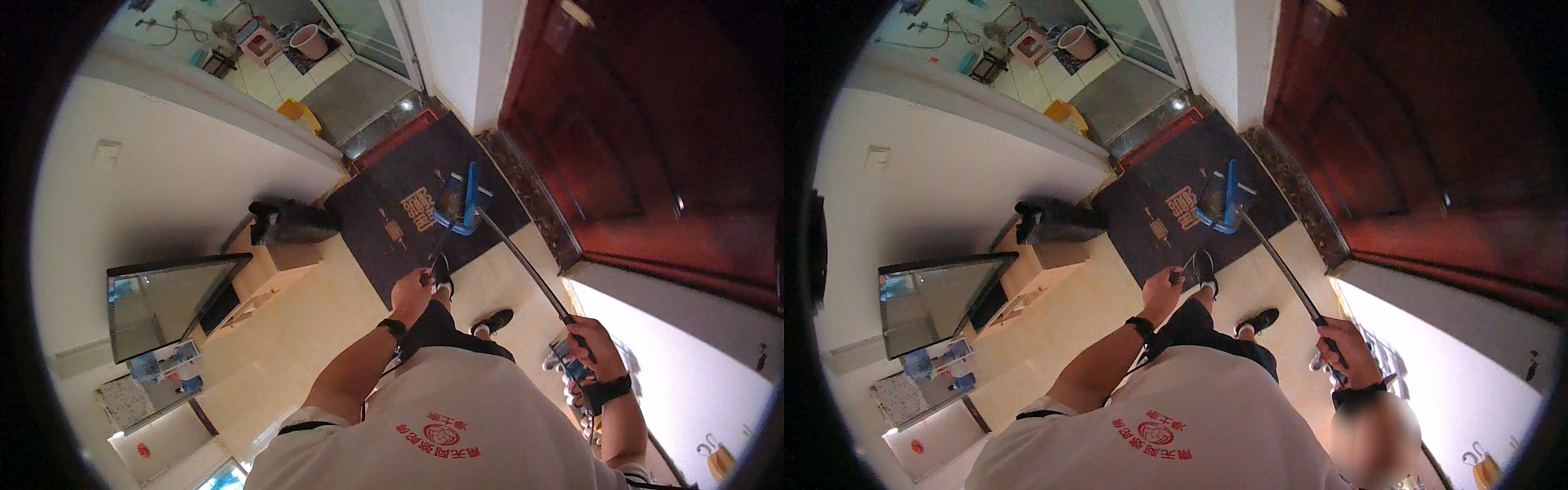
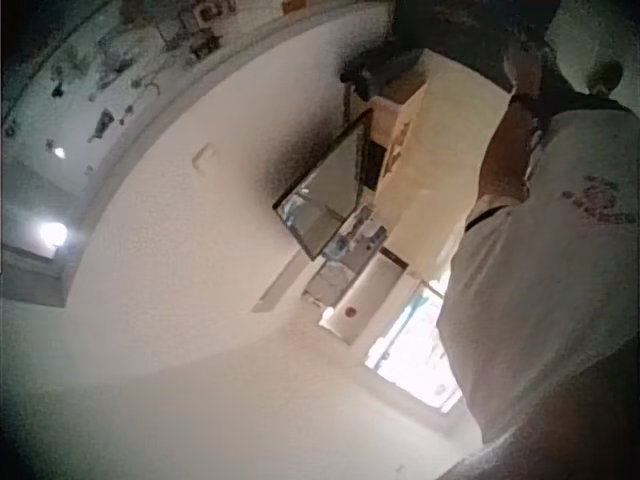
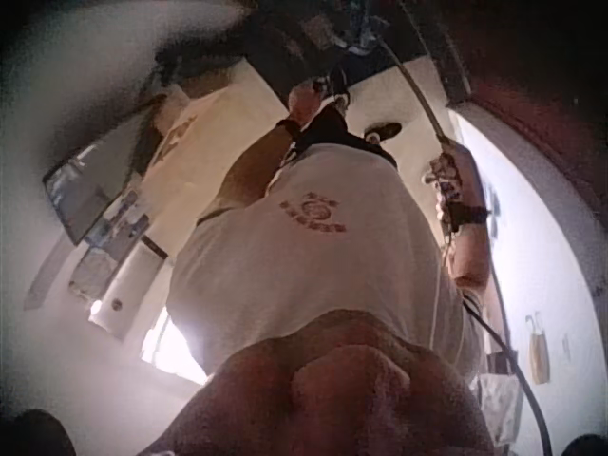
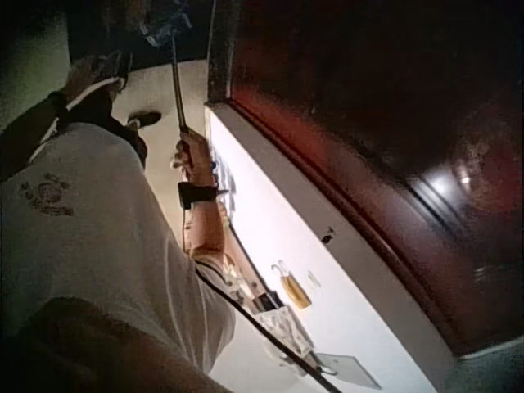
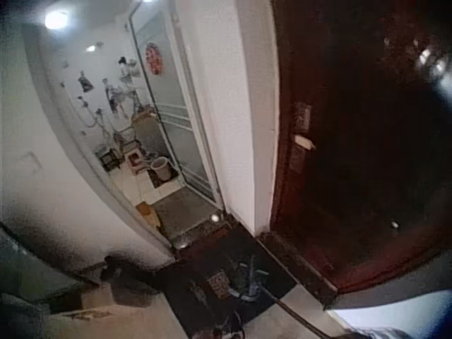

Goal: The person sweeps the floor with a broom and dustpan, collecting debris into the dustpan. They then move to the bathroom, empty the dustpan, and use a mop to clean the floor near the entrance.

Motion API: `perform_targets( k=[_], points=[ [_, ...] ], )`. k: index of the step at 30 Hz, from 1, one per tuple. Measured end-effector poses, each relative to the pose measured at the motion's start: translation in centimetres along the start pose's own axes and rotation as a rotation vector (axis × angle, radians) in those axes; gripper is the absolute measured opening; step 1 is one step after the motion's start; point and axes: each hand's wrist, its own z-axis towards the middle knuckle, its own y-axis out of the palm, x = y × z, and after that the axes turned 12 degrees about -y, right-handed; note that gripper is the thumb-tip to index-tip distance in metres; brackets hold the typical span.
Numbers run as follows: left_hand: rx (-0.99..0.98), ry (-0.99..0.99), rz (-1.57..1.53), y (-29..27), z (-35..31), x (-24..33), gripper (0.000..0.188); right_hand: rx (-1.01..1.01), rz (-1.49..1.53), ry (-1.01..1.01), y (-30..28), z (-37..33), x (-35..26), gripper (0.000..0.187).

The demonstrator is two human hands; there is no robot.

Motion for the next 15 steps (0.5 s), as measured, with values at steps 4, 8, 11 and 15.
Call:
perform_targets(
  k=[4, 8, 11, 15],
  points=[
    [-0.027, -0.08, -0.106, -4.9, 6.0, 1.7, 0.03, 0.065, -0.04, 0.049, 5.9, 4.9, -4.4, 0.01],
    [0.077, -0.093, -0.152, -10.3, 12.4, 3.2, 0.03, -0.024, -0.119, -0.071, 11.5, 9.9, -9.2, 0.007],
    [0.068, -0.168, -0.244, -14.3, 17.5, 3.7, 0.032, -0.069, -0.136, -0.116, 14.9, 13.5, -12.9, 0.007],
    [0.199, -0.199, -0.272, -18.2, 25.2, 5.3, 0.033, -0.141, -0.121, -0.117, 17.8, 19.1, -18.2, 0.006]
  ],
)
